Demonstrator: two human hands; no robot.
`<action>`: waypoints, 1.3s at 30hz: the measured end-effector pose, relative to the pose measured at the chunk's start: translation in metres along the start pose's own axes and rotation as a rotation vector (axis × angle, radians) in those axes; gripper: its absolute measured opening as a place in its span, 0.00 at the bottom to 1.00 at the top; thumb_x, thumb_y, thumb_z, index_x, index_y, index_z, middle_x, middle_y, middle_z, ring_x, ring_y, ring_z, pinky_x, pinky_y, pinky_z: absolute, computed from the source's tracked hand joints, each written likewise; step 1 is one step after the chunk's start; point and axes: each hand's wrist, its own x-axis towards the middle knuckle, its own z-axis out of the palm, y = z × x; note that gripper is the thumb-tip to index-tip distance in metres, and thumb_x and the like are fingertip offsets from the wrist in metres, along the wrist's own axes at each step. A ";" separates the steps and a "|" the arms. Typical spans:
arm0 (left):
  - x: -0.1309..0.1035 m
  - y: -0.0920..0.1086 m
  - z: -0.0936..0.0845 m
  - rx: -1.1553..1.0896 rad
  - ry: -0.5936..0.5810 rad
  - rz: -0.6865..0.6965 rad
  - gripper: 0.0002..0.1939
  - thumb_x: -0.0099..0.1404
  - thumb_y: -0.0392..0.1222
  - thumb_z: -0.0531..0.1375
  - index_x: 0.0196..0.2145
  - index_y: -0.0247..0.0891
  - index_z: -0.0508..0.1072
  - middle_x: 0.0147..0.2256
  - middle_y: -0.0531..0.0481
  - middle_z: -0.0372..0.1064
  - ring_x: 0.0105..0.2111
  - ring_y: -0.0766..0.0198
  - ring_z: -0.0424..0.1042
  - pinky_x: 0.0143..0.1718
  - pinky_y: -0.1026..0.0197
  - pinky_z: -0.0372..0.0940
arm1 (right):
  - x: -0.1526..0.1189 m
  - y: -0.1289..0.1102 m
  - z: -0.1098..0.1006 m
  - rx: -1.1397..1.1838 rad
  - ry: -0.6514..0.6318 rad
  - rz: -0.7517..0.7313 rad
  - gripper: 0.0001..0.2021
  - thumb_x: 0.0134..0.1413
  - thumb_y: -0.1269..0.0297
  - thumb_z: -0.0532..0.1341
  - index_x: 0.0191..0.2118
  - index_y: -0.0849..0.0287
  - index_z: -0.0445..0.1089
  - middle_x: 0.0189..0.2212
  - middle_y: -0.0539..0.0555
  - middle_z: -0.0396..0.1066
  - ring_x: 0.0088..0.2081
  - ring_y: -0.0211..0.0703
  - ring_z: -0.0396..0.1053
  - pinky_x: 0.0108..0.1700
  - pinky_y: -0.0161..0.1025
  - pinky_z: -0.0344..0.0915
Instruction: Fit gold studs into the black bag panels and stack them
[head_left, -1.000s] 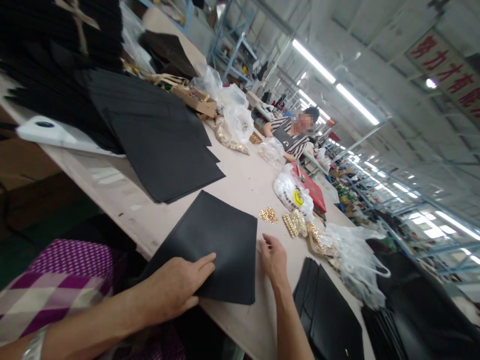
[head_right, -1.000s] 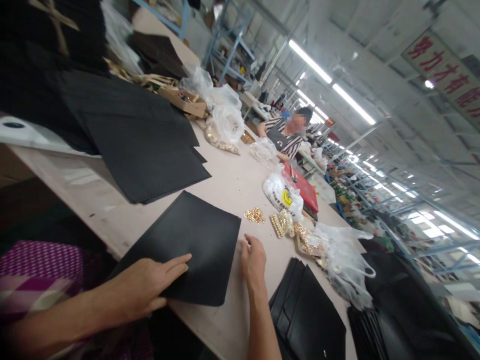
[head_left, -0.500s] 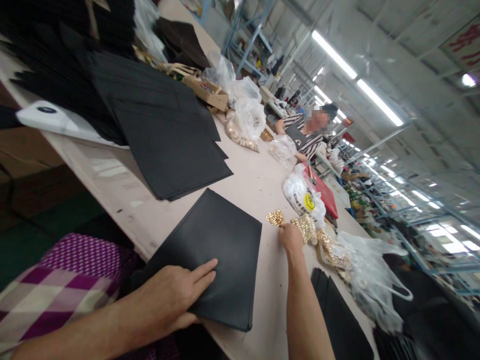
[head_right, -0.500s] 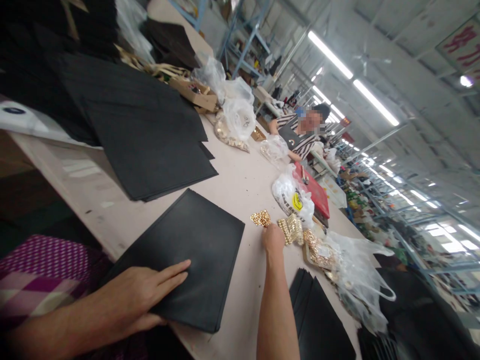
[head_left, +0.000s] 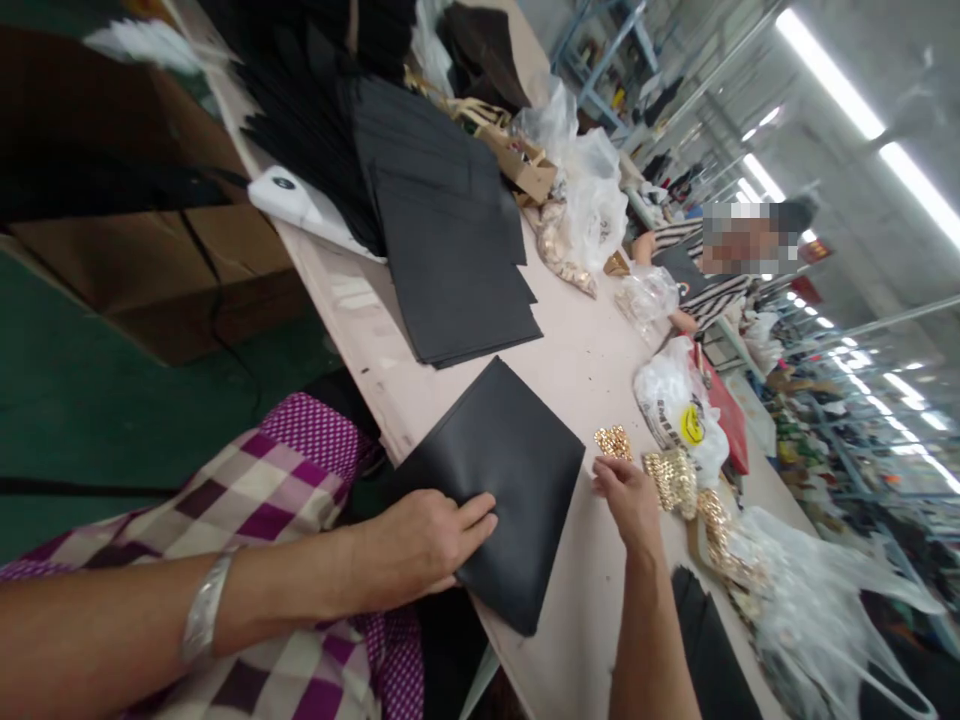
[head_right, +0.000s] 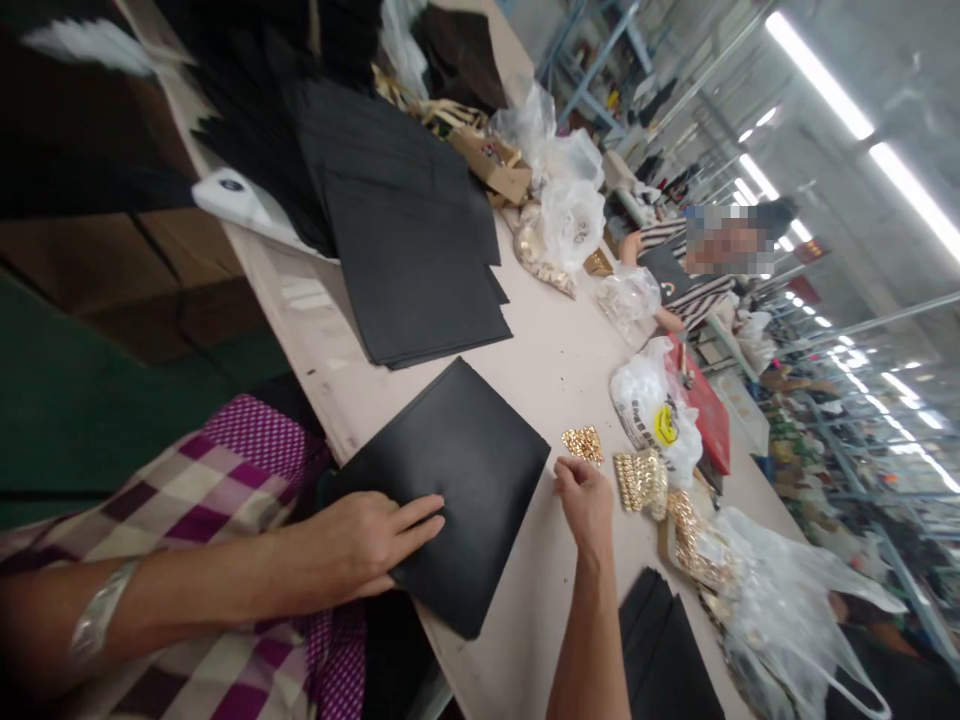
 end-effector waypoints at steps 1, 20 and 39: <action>-0.001 0.000 0.000 0.007 0.004 0.012 0.32 0.59 0.46 0.68 0.57 0.31 0.67 0.58 0.39 0.67 0.37 0.56 0.76 0.33 0.55 0.69 | -0.016 -0.010 0.009 0.090 -0.058 0.003 0.17 0.54 0.52 0.61 0.39 0.62 0.76 0.27 0.55 0.75 0.28 0.46 0.73 0.33 0.42 0.70; -0.007 -0.004 0.006 -0.039 0.113 0.064 0.28 0.59 0.41 0.66 0.55 0.32 0.65 0.47 0.42 0.70 0.34 0.58 0.73 0.30 0.55 0.66 | -0.080 -0.084 0.061 0.003 -0.481 -0.040 0.09 0.53 0.60 0.61 0.30 0.58 0.75 0.22 0.50 0.72 0.24 0.39 0.68 0.26 0.34 0.65; -0.009 -0.007 0.004 -0.143 0.086 0.088 0.12 0.64 0.32 0.58 0.45 0.37 0.71 0.51 0.43 0.71 0.35 0.59 0.74 0.34 0.56 0.67 | -0.055 -0.098 0.056 0.013 -0.546 0.246 0.11 0.39 0.62 0.72 0.24 0.58 0.69 0.15 0.47 0.67 0.19 0.39 0.67 0.22 0.33 0.63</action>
